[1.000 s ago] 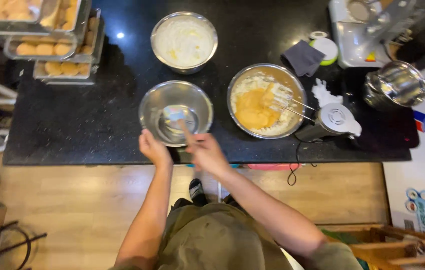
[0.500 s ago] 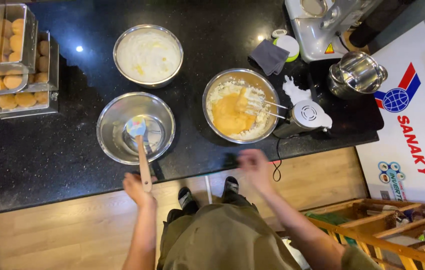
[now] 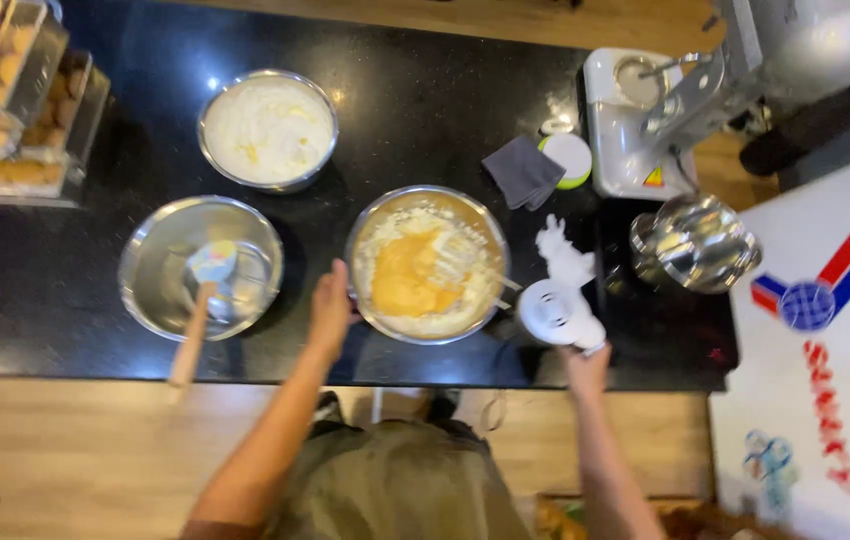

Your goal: Mixing batter and cream cheese ingredients in a bowl using a hand mixer and a spatula.

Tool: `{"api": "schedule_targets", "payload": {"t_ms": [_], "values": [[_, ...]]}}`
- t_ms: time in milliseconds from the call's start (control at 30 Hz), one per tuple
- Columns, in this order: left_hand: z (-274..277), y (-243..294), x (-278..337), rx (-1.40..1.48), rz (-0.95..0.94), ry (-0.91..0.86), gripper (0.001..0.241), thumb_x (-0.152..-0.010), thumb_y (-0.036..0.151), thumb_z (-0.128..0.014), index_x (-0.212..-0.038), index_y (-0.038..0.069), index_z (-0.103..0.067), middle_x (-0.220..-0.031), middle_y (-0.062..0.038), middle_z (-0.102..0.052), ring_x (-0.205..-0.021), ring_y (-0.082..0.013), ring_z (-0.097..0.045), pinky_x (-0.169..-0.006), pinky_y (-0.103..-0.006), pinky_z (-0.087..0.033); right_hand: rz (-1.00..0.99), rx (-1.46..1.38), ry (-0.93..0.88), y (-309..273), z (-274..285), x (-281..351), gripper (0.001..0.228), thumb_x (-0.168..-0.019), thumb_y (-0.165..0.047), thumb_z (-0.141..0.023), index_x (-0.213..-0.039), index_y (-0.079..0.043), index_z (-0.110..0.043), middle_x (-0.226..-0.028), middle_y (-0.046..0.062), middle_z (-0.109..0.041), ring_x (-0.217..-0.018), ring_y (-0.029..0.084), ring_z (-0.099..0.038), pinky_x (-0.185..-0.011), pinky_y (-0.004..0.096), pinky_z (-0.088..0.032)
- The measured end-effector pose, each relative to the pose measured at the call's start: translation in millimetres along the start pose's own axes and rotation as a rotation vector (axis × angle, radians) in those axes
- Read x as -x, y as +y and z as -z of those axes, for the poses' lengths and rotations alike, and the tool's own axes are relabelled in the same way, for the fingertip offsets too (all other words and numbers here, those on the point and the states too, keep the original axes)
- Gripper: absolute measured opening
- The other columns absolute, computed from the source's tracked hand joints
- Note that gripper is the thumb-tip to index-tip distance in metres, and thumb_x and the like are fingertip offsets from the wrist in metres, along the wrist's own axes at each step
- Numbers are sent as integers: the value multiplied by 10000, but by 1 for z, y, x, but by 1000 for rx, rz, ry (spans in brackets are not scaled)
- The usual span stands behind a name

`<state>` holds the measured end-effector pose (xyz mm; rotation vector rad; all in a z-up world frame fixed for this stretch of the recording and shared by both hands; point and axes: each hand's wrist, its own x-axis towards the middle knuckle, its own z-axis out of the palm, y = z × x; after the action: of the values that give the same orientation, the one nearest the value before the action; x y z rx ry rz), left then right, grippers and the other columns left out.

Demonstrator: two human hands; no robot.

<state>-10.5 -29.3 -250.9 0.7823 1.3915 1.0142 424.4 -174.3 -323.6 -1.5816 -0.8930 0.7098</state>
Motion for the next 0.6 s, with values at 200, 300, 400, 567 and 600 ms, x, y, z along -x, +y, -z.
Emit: {"api": "schedule_targets", "payload": {"t_ms": [200, 300, 400, 567, 600], "values": [[-14, 27, -11, 32, 265, 189, 635, -933, 792, -443, -777, 184, -537, -638, 28, -465, -519, -142, -448, -460, -312, -329, 50, -114, -162, 0, -13, -1, 390, -703, 125, -725, -1081, 29, -721, -1010, 75, -767, -911, 171, -719, -844, 302, -571], [-7, 17, -14, 83, 292, 170, 641, -890, 799, -412, -743, 195, -568, -604, 44, -538, -506, -101, -506, -461, -294, -405, -112, -147, -174, -42, -11, 2, 362, -695, 117, -761, -1046, 47, -709, -959, 83, -751, -864, 184, -704, -802, 313, -555], [-2, -18, -21, 54, 256, 190, 684, -1007, 857, -454, -808, 202, -478, -665, 38, -453, -550, -124, -452, -479, -308, -354, -190, -225, -253, -106, -2, -1, 373, -703, 80, -739, -1072, 31, -730, -928, 75, -762, -804, 174, -696, -745, 320, -557], [-55, 13, 46, 376, 344, -19, 857, -827, 836, -337, -1253, 156, -639, -1111, -52, -739, -969, -195, -727, -752, -436, -607, 47, 63, -577, -251, -6, -14, 312, -814, -70, -747, -1112, 11, -705, -934, 55, -730, -846, 111, -640, -761, 292, -517], [-59, 3, 52, 467, 385, -66, 936, -810, 849, -317, -1362, 143, -587, -1211, -70, -732, -1066, -214, -721, -849, -462, -606, 129, 184, -697, -275, -10, -15, 246, -892, -142, -763, -1071, 20, -719, -853, 95, -707, -794, 118, -606, -702, 310, -507]]}}
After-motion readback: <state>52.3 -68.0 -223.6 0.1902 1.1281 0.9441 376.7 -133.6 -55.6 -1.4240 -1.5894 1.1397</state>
